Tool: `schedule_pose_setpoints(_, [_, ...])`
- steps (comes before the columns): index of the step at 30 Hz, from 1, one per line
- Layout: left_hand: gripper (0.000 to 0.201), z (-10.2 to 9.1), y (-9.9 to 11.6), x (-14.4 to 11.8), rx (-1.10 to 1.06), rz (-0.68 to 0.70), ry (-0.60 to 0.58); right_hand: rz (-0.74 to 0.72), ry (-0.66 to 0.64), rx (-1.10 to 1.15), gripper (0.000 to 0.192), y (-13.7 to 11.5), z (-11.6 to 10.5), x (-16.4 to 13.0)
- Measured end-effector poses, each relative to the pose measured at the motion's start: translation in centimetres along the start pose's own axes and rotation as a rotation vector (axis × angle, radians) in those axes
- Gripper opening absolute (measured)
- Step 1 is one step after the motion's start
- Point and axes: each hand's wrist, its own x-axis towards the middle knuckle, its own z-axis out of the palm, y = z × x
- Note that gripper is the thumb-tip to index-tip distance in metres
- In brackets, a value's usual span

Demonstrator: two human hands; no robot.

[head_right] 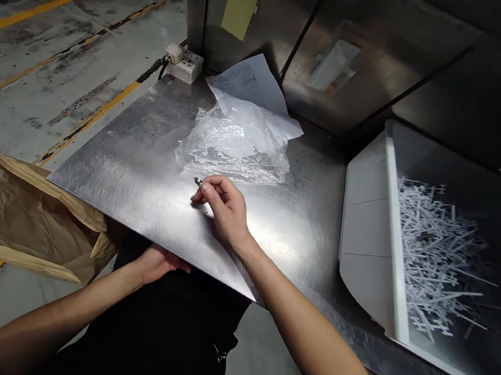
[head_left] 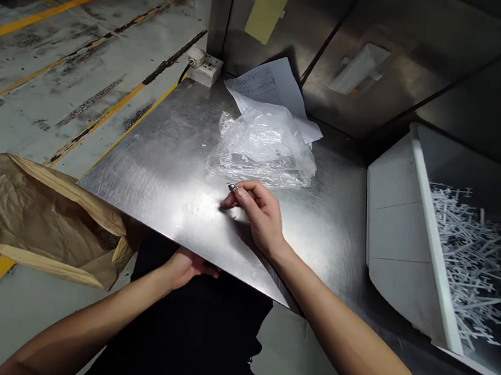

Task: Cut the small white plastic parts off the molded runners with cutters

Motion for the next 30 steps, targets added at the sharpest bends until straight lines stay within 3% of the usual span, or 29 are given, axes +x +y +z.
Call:
schedule_pose_setpoints(5, [0.046, 0.5, -0.4, 0.4, -0.215, -0.191, -0.151, -0.067, -0.053, -0.009, 0.034, -0.5, -1.7, 1.9])
schedule_pose_setpoints(10, [0.051, 0.4, 0.1, 0.4, -0.324, -0.314, -0.285, -0.027, -0.225, -0.009, 0.036, 0.4, -1.7, 2.7])
schedule_pose_setpoints(15, [0.047, 1.0, 1.6, 0.1, -0.327, -0.312, -0.292, 0.005, -0.383, -0.018, 0.027, -0.1, 0.0, 0.9])
schedule_pose_setpoints(19, [0.045, 1.3, 2.1, -0.3, -0.309, -0.303, -0.27, 0.052, -0.469, -0.023, 0.024, -1.0, -0.5, -0.5])
schedule_pose_setpoints(21, [0.047, 1.2, 1.8, -0.3, -0.33, -0.314, -0.289, 0.038, -0.371, 0.022, 0.021, -1.1, -1.6, -1.1])
schedule_pose_setpoints(25, [0.05, 0.8, 0.9, -0.2, -0.394, -0.325, -0.312, -0.051, 0.061, 0.063, 0.019, -0.2, -3.2, -2.2])
schedule_pose_setpoints(27, [0.049, 0.7, 0.8, -0.2, -0.413, -0.331, -0.314, -0.067, 0.204, 0.025, 0.02, 0.3, -2.7, -2.5])
schedule_pose_setpoints(30, [0.05, 0.5, 1.1, -0.3, -0.433, -0.334, -0.334, -0.042, 0.239, 0.004, 0.017, 0.7, -0.2, -2.6])
